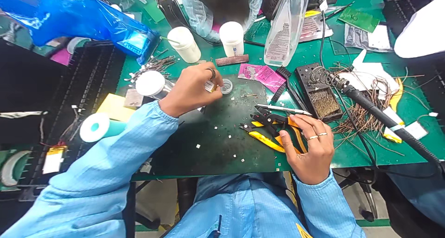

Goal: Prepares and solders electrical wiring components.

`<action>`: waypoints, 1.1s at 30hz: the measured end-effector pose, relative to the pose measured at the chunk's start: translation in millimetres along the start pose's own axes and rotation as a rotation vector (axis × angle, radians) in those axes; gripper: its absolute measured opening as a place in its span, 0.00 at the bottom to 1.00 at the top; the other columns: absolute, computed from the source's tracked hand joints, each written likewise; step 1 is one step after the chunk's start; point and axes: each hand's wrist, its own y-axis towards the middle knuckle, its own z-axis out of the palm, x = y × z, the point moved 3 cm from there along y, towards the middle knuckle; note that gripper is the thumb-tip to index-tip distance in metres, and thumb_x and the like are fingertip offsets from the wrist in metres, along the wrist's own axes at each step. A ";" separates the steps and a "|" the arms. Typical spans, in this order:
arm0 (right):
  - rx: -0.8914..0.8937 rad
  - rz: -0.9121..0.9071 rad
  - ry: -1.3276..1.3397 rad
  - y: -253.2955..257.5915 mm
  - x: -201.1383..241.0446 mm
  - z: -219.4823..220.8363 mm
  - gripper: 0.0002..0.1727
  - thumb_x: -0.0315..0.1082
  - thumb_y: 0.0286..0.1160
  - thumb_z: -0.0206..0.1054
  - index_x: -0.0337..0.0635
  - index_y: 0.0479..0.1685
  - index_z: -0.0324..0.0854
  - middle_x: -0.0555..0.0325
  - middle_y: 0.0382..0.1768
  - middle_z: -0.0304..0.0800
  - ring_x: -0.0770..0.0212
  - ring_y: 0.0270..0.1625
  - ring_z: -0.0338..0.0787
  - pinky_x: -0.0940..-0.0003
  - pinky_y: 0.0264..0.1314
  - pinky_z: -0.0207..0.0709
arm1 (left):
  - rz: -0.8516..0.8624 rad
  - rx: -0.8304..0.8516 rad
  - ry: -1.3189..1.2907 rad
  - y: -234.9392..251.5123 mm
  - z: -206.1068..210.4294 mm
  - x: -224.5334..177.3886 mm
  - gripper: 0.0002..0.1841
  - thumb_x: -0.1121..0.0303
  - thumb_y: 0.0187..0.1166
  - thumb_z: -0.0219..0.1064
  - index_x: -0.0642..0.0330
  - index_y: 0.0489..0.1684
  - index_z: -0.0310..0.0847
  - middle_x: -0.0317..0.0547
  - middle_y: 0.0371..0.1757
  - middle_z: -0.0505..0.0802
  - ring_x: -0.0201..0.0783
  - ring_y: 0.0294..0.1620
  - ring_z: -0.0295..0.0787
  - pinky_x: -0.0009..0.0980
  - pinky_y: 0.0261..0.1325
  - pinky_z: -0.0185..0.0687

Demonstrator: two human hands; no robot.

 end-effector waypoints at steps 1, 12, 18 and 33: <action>0.002 0.001 0.000 0.0 0.2 -0.2 0.22 0.52 0.76 0.70 0.49 0.61 0.92 0.53 0.61 0.93 0.49 0.68 0.87 0.45 0.76 0.73 | 0.000 0.002 -0.001 -0.3 0.4 0.2 0.10 0.65 0.70 0.68 0.60 0.39 0.91 0.49 0.42 0.91 0.43 0.42 0.88 0.42 0.45 0.81; -0.005 -0.013 -0.003 0.2 -0.4 -0.2 0.22 0.52 0.75 0.70 0.49 0.60 0.93 0.53 0.61 0.93 0.49 0.68 0.87 0.47 0.74 0.74 | 0.008 -0.009 -0.004 -0.9 -1.7 0.5 0.09 0.66 0.69 0.68 0.60 0.37 0.90 0.50 0.44 0.91 0.44 0.45 0.88 0.43 0.47 0.82; -0.013 -0.022 0.002 0.4 -0.8 0.2 0.23 0.53 0.76 0.70 0.50 0.61 0.92 0.54 0.61 0.94 0.50 0.67 0.88 0.47 0.74 0.74 | 0.012 -0.027 -0.012 -2.2 1.2 1.3 0.09 0.67 0.69 0.67 0.60 0.38 0.90 0.49 0.43 0.90 0.43 0.44 0.88 0.42 0.46 0.82; -0.076 -0.279 -0.049 -2.5 -0.3 -9.1 0.24 0.47 0.77 0.71 0.41 0.65 0.87 0.39 0.63 0.90 0.42 0.70 0.86 0.43 0.78 0.71 | -0.548 -0.614 -1.038 -209.0 -73.4 -46.6 0.07 0.64 0.81 0.62 0.52 0.42 0.85 0.38 0.43 0.90 0.31 0.37 0.87 0.25 0.42 0.87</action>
